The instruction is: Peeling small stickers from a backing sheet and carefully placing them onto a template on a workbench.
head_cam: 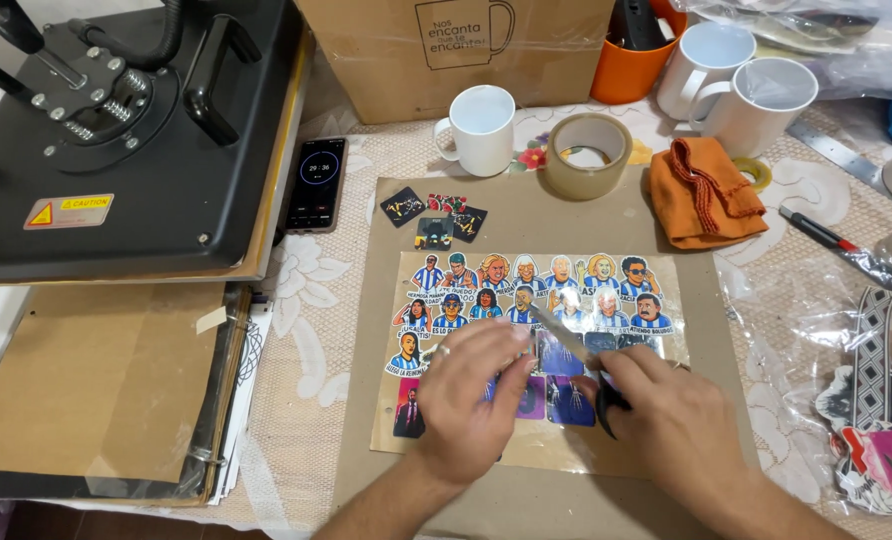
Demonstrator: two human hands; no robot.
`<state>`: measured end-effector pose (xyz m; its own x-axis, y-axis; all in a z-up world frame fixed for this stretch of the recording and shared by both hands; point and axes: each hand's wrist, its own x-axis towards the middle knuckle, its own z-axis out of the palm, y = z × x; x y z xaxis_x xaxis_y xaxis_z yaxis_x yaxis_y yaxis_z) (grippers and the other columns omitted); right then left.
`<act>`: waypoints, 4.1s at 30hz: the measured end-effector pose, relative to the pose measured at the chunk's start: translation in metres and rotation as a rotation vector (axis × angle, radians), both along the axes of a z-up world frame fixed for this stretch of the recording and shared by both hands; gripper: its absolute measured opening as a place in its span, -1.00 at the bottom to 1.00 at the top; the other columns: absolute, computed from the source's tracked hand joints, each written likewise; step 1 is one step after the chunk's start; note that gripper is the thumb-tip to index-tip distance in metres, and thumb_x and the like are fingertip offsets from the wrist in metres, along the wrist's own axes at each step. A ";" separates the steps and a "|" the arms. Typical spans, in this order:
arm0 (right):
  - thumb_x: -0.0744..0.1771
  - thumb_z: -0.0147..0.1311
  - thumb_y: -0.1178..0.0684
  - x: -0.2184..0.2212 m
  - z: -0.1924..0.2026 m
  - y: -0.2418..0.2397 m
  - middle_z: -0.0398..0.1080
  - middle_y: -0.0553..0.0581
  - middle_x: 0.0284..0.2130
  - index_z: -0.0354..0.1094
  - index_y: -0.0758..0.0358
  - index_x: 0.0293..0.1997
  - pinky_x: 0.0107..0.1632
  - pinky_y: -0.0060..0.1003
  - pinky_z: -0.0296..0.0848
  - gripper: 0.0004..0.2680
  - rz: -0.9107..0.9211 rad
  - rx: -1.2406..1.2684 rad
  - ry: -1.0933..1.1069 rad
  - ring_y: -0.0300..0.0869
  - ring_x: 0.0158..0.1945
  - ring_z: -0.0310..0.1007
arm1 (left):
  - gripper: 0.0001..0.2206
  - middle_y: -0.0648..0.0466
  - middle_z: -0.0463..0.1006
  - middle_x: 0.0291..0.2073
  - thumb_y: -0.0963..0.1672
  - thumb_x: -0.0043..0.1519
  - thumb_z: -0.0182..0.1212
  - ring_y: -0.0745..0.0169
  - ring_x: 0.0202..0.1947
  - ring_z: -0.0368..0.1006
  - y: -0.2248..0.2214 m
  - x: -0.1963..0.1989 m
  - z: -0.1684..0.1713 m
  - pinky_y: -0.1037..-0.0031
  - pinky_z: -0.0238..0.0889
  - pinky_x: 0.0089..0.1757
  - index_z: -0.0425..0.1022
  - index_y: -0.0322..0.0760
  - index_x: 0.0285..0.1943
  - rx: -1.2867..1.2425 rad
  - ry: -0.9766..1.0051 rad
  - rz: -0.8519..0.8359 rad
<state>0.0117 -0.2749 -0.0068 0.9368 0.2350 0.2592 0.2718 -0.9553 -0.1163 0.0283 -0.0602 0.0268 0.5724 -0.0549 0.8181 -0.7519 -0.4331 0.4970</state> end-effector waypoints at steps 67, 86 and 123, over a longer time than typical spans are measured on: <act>0.32 0.00 0.15 0.046 0.084 0.041 0.56 0.29 -0.29 0.47 0.38 -0.32 -0.07 -0.27 0.67 -0.87 0.868 0.591 -0.447 -0.05 -0.23 0.67 | 0.01 0.12 0.56 0.12 -0.04 0.15 0.73 0.09 0.15 0.41 0.065 0.014 -0.017 0.15 0.20 0.17 -0.19 -0.29 0.49 0.266 -0.702 0.109; 0.30 0.03 0.11 0.018 0.077 -0.005 0.56 0.23 -0.21 0.48 0.37 -0.24 -0.02 -0.28 0.71 -0.85 0.865 0.597 -0.448 -0.02 -0.14 0.70 | -0.65 0.18 0.76 0.00 0.03 0.51 -0.07 0.34 -0.01 0.63 0.037 0.002 0.024 0.41 0.28 0.11 0.12 -0.13 0.37 0.521 -0.732 -0.065; 0.20 0.37 0.23 -0.016 -0.046 0.031 0.56 0.12 -0.63 0.36 0.23 -0.09 -0.46 -0.35 0.41 -0.72 -0.160 1.103 0.813 -0.22 -0.58 0.47 | -0.41 -0.38 0.37 0.19 -0.06 0.30 0.15 -0.32 0.18 0.28 0.085 -0.062 -0.065 0.07 0.19 0.12 0.08 -0.69 0.34 0.588 0.610 -0.564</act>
